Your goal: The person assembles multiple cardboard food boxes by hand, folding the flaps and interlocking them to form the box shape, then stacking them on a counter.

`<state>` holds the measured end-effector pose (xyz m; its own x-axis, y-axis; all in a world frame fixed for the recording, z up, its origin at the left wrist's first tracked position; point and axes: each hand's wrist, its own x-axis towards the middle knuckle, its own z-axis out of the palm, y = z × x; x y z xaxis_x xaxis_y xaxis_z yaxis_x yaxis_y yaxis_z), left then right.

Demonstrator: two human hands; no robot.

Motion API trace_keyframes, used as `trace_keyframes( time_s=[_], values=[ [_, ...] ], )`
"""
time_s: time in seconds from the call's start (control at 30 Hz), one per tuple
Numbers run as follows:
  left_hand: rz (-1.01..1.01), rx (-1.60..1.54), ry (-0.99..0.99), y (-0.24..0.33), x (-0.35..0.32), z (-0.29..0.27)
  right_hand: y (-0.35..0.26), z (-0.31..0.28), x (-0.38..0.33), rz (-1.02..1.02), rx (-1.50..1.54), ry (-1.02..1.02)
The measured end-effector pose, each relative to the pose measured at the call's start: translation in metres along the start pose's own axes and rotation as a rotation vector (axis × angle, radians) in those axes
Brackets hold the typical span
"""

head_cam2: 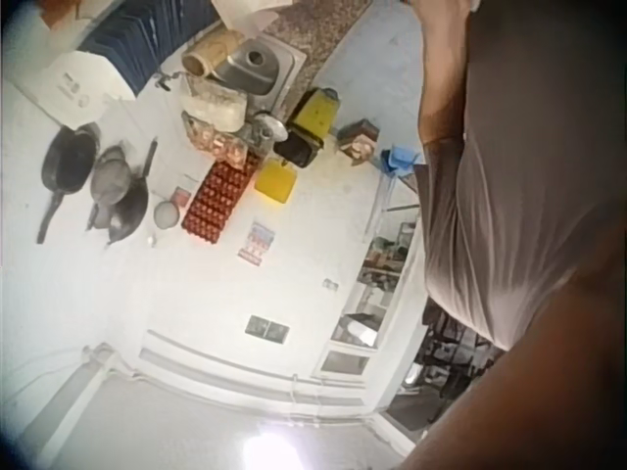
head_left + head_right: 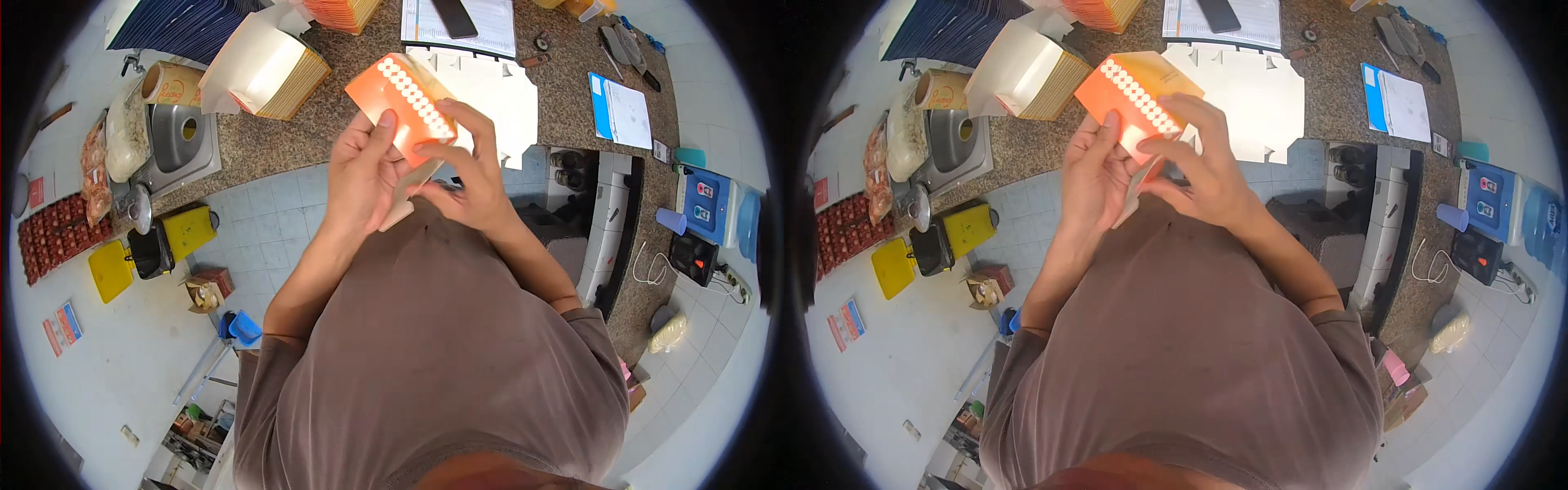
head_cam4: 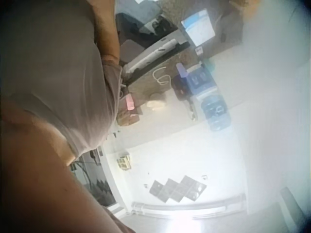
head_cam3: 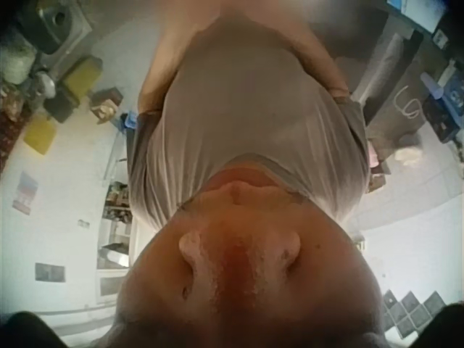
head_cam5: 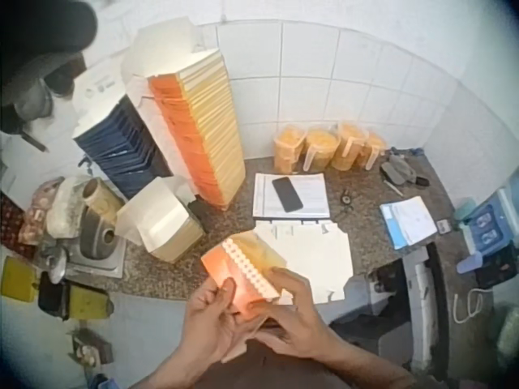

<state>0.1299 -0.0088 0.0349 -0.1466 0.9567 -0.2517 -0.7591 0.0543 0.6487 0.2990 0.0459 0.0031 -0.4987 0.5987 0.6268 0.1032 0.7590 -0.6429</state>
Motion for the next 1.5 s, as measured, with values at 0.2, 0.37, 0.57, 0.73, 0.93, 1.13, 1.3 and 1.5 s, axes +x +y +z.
trace_keyframes(
  time_s=[0.2, 0.37, 0.57, 0.73, 0.93, 1.13, 1.3, 1.5],
  values=[
    [0.149, 0.314, 0.057, -0.018, 0.001, 0.003, 0.002, 0.001, 0.025, 0.043, 0.038, 0.047],
    [0.271, 0.190, 0.054, 0.000, 0.011, 0.003, 0.003, 0.002, 0.022, -0.024, -0.007, -0.027],
    [0.247, 0.346, 0.059, -0.027, -0.003, 0.001, 0.018, 0.019, 0.021, 0.007, 0.022, 0.216],
    [0.142, 0.989, -0.065, 0.004, 0.015, -0.033, 0.004, 0.008, 0.024, 0.248, -0.079, 0.074],
    [0.450, 1.980, -0.913, 0.044, 0.032, -0.064, -0.013, -0.002, 0.038, 0.063, -0.355, -0.338],
    [1.071, 2.071, -0.804, 0.067, 0.051, -0.081, 0.007, 0.054, 0.032, 0.348, -0.507, -0.618],
    [1.088, 1.713, -0.480, 0.138, 0.077, -0.195, 0.021, 0.120, 0.078, 0.296, -0.527, -0.217],
    [0.695, 1.668, -0.158, 0.174, 0.106, -0.332, -0.031, 0.262, 0.161, 0.149, -0.237, -0.444]
  ],
)
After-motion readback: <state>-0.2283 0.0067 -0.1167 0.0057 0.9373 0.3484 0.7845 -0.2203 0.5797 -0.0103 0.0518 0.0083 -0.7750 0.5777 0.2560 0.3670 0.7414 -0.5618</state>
